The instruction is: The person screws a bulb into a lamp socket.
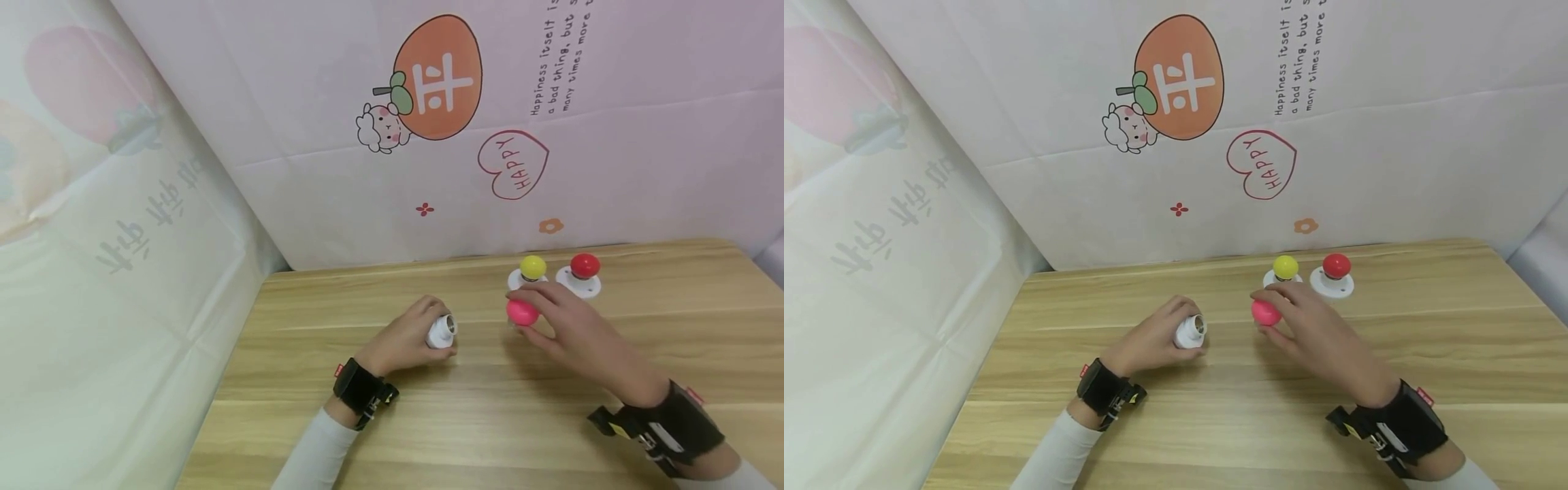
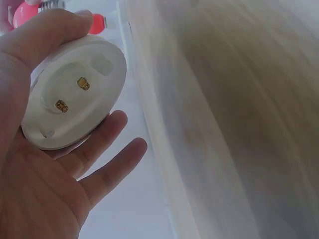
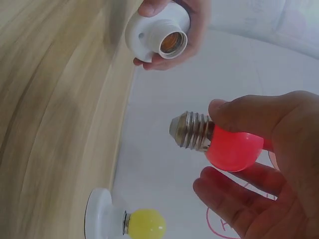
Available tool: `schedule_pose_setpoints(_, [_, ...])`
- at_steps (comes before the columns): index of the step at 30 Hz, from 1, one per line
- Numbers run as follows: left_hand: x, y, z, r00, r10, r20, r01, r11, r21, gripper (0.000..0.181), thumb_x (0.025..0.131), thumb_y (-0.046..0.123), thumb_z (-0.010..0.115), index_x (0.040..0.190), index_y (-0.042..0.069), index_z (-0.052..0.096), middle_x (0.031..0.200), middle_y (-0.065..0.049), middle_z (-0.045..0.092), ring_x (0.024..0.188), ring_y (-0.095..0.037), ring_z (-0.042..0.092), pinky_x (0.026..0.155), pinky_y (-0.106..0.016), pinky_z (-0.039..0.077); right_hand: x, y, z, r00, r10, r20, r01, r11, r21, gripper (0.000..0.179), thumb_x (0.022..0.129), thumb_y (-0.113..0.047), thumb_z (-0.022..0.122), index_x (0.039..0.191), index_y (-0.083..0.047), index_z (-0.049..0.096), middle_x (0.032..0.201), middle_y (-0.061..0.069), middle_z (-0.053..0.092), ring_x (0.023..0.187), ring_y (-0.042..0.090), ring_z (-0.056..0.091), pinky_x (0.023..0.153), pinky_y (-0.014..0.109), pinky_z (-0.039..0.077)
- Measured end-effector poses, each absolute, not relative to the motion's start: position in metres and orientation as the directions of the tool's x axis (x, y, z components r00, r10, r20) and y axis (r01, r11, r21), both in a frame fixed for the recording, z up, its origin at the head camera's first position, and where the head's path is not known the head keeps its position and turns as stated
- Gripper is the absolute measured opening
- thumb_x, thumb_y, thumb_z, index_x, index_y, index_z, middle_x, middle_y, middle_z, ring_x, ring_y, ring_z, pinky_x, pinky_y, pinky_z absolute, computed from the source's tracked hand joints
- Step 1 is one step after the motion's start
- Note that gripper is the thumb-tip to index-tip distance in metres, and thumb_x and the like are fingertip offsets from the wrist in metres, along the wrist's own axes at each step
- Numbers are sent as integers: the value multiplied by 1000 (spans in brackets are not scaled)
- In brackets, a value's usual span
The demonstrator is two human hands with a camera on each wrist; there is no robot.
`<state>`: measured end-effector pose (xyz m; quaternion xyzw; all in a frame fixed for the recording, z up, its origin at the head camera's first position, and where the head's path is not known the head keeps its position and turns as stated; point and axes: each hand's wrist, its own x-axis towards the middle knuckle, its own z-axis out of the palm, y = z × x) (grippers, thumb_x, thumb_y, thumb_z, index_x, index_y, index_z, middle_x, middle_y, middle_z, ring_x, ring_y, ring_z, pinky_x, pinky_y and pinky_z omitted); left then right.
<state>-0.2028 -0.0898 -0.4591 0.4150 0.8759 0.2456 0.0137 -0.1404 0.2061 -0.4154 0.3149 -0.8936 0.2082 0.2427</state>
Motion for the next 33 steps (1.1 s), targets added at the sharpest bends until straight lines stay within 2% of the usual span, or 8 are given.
schedule_pose_setpoints(3, [-201,-84,-456,-651,737,179,718,523,458,54,81,43,74,122,16,52,126,5,43,98,-5,48,79,-15,48,-142,202,-414,-679,-471,563,-679,695,-237,53,90,-53,61,123,-11,60,122,3,59,117,21,50,92,47,49])
schedule_pose_setpoints(6, [-199,-79,-454,-642,743,187,722,504,474,53,81,42,74,122,17,51,125,5,42,97,-5,49,79,-14,48,-143,197,-413,-701,-470,536,-674,682,-283,51,84,-42,72,124,-13,59,121,-2,59,115,16,50,96,46,47])
schedule_pose_setpoints(9, [-197,-76,-453,-633,750,191,725,488,487,52,81,41,74,121,18,51,123,7,42,96,-4,50,78,-14,48,-144,193,-413,-716,-469,518,-668,677,-310,56,76,-29,81,123,-12,58,119,-3,60,110,12,52,95,43,48])
schedule_pose_setpoints(13, [-195,-73,-452,-621,758,198,732,471,492,50,81,39,75,120,19,51,123,7,42,95,-4,50,76,-13,48,-142,187,-414,-736,-456,500,-651,681,-336,60,70,-20,85,122,-10,56,116,-1,62,105,11,56,86,38,54])
schedule_pose_setpoints(20, [-191,-68,-450,-615,766,187,739,478,475,52,82,44,73,122,21,50,125,8,41,93,-3,51,72,-12,48,-137,181,-416,-766,-446,463,-624,687,-372,61,70,-22,85,121,-9,54,113,-2,60,100,10,58,82,35,55])
schedule_pose_setpoints(33, [-182,-63,-442,-563,794,230,791,436,429,52,82,43,72,123,20,50,123,8,42,90,0,51,70,-10,46,-134,174,-419,-722,-479,499,-671,659,-339,62,70,-20,85,122,-8,52,114,-1,60,100,11,58,83,34,55])
